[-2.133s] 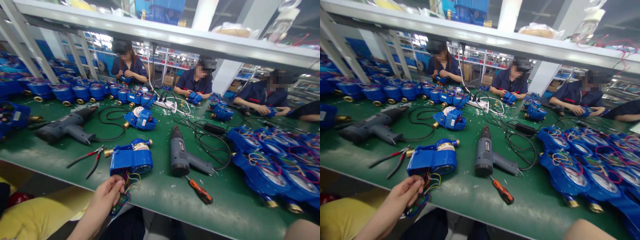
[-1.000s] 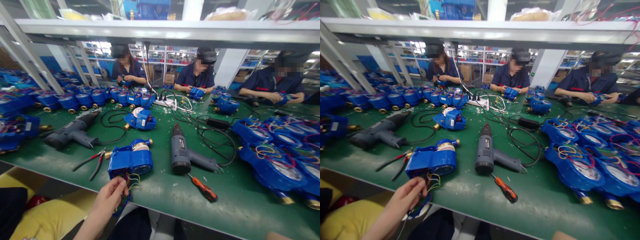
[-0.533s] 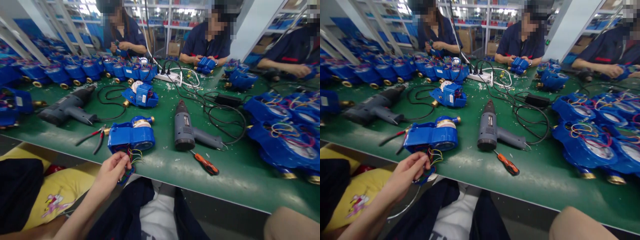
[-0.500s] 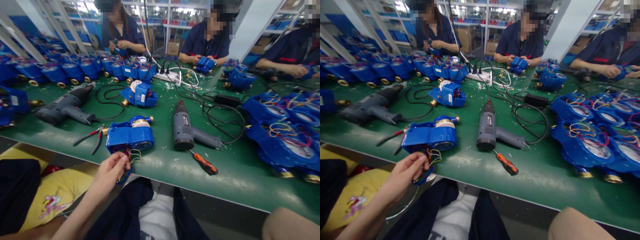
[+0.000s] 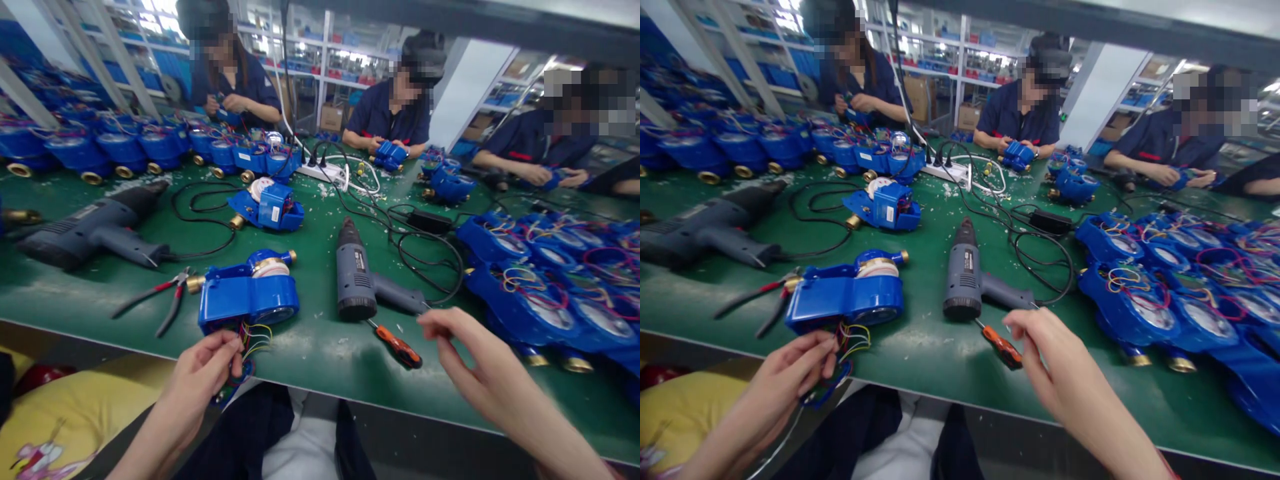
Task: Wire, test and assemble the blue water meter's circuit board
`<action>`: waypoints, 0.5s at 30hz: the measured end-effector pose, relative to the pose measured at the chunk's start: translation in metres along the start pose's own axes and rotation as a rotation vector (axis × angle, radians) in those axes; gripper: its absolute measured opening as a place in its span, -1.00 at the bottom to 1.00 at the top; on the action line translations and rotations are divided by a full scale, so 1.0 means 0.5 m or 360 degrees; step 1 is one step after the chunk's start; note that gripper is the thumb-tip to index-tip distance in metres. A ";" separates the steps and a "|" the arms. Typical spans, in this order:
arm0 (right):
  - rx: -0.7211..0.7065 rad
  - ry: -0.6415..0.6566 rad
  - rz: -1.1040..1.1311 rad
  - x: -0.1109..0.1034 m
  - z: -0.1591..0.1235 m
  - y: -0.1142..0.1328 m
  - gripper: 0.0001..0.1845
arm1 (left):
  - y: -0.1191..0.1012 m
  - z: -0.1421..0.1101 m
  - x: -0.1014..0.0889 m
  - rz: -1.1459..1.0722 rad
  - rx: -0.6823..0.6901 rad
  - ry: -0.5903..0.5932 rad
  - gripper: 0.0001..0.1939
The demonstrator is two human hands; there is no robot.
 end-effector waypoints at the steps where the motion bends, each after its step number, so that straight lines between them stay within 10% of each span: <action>1: -0.0013 0.0002 -0.0027 0.011 0.011 -0.015 -0.70 | 0.001 0.002 -0.001 0.0003 0.0009 0.0013 -0.48; 7: 0.0158 0.0458 -0.0476 0.136 0.108 -0.097 -0.36 | 0.003 0.004 -0.009 0.0058 0.0052 0.0041 -0.51; 15: 0.0447 0.0606 -0.0896 0.163 0.185 -0.081 -0.90 | 0.031 -0.018 -0.019 0.0189 -0.0049 0.0229 -0.55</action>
Point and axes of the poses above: each hand's wrist, its own z-axis towards the middle knuckle, its own x-axis out of the palm, y = z × x, the point moved 4 cm from there along z, towards the middle knuckle, and after that the axes turned 3 degrees about -x, right-handed, at the moved point
